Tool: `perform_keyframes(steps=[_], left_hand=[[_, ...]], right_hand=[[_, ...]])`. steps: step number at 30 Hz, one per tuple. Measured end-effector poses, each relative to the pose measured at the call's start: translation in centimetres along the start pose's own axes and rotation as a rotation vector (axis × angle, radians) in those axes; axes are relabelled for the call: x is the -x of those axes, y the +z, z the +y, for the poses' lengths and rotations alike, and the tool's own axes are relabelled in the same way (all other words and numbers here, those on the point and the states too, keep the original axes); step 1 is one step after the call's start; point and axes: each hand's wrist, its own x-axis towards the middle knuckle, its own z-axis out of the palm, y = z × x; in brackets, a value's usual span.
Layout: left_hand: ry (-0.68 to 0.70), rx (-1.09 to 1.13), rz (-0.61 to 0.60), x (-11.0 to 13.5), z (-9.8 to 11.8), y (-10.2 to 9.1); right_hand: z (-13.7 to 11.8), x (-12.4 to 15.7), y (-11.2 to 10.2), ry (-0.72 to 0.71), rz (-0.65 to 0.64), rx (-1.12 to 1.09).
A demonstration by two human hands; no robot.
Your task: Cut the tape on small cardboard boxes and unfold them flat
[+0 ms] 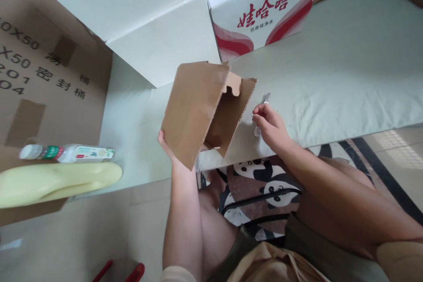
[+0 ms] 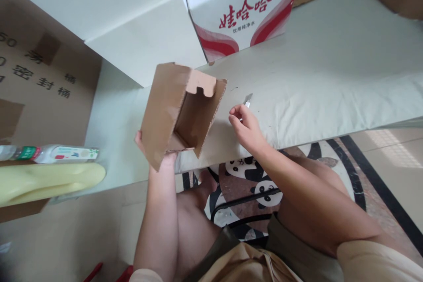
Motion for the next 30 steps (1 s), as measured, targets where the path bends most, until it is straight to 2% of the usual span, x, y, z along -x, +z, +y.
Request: perform_keyframes(steps=[3,6,9,13,17,21,25,30], left_hand=[[-0.065,0.023,0.08,0.3,0.4,0.8],[-0.01,0.006,0.023,0.3,0.4,1.1],[0.056,-0.018,-0.032,0.4,-0.1,1.2],[0.115,-0.06,0.007,0.6,-0.8,1.6],[0.09,-0.065,-0.023,0.8,-1.2,2.0],[0.002,-0.069,-0.045,1.3,-1.4,2.3],[-0.014,-0.08,-0.027,1.6,-1.6,2.5],[0.0,-0.042,-0.037,1.5,-1.3,2.3]], right_hand=[[0.0,0.0,0.1,0.0,-0.009,0.018],[-0.2,0.2,0.1,-0.042,-0.042,0.06],[-0.2,0.8,0.1,-0.194,-0.122,0.129],[0.0,1.6,0.5,-0.426,-0.251,0.242],[0.6,1.8,1.5,-0.499,-0.332,0.42],[1.4,1.4,2.0,-0.523,-0.285,0.488],[1.8,1.3,2.0,-0.535,-0.231,0.504],[1.1,1.4,1.6,-0.525,-0.021,0.544]])
